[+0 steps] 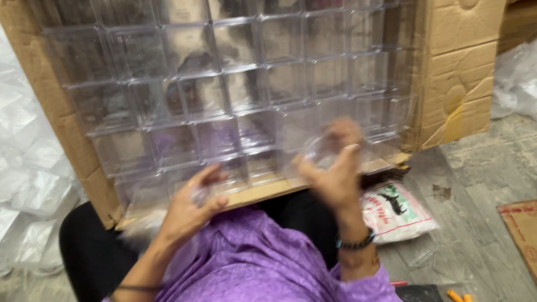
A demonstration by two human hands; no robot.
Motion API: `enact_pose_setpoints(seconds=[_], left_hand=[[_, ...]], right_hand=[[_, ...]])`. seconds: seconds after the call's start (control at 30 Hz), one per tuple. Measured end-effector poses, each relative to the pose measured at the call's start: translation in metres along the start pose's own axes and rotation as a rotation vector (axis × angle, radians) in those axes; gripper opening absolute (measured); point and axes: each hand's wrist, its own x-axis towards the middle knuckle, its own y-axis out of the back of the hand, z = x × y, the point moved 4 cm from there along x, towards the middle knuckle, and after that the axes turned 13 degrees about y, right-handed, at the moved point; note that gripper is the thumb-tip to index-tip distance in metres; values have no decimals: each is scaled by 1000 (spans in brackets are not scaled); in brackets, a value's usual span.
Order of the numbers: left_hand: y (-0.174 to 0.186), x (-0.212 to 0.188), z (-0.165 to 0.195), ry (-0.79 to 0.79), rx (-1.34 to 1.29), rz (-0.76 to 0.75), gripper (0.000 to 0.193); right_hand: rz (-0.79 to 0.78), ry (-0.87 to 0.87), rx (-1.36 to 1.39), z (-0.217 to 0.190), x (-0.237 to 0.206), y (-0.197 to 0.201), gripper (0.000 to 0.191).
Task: The person sits on the floor and places small clear plastic boxes into plastic bags one at a time, then puts the bagged boxes into a compartmentalized cardboard box. They repeat this bagging and placement cycle throughout the episode.
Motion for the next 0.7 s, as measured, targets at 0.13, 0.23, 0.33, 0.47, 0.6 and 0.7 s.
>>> enact_pose_setpoints(seconds=[0.13,0.23,0.33,0.47,0.6,0.7], left_hand=[[-17,2,30,-262,-139,-283,105],[-17,-2,29,-178,-310,-226,88],[-15,-14,25,-125,-469,-271,85],[-5,-23,30,-266,-339,-205,82],[3,-25,33,-356,-232,-143,81],[5,-27,34,-382,-194,-146,82]], right_hand=[[-368,-121,579,-63,-47,-69,93],[-279,-133,681,-75,-54,-76,95],[-265,-86,678,-83,-59,-79,93],[-212,55,616,-93,-65,-84,87],[-198,157,438,-98,-64,-82,91],[-216,168,424,-99,-64,-81,92]])
